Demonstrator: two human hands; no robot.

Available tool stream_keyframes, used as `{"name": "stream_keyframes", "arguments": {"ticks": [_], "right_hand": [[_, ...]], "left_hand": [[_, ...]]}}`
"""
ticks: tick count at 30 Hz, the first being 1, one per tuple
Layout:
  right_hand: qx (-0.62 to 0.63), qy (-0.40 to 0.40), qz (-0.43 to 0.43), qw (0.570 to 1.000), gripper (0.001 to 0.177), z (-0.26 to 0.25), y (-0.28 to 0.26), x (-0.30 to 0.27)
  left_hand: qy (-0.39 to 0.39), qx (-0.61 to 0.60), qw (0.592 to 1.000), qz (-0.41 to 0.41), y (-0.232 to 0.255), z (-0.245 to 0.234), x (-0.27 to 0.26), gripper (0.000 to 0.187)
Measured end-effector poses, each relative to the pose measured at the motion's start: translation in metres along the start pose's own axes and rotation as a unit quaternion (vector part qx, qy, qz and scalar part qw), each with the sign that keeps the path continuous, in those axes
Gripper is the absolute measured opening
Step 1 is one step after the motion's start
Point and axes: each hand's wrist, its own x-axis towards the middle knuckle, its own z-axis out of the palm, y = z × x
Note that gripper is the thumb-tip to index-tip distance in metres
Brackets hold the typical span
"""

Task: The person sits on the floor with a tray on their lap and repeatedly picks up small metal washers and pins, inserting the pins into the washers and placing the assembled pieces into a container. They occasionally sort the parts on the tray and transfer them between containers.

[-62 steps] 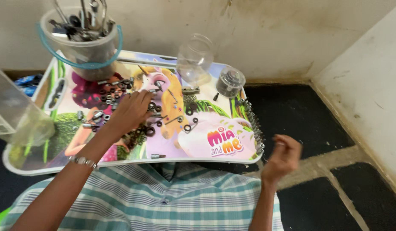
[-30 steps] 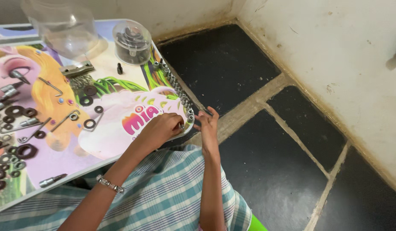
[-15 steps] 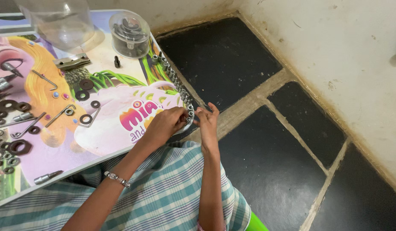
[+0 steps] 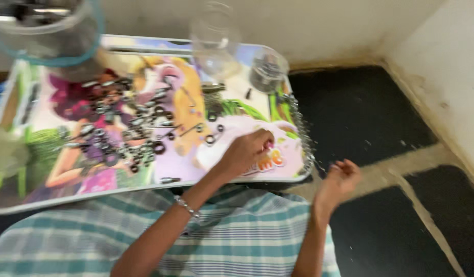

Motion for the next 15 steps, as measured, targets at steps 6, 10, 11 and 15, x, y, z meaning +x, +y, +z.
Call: {"name": "stream_keyframes", "arguments": {"ticks": [6, 10, 11, 15], "right_hand": [[-0.082, 0.061, -0.033, 0.994, 0.018, 0.021, -0.060, -0.016], [-0.126, 0.072, -0.013, 0.989, 0.017, 0.025, -0.075, -0.013], [-0.121, 0.072, -0.021, 0.990, 0.017, 0.026, -0.073, -0.013], [-0.088, 0.074, -0.053, 0.992, 0.016, 0.017, -0.059, -0.009]], "left_hand": [[0.042, 0.334, 0.941, -0.028, -0.035, -0.161, -0.036, 0.019], [-0.024, 0.407, 0.909, -0.091, -0.063, -0.203, -0.054, 0.010], [-0.040, 0.410, 0.906, -0.099, -0.072, -0.205, -0.058, 0.008], [-0.072, 0.475, 0.857, -0.187, -0.106, -0.192, -0.064, 0.012]]}}
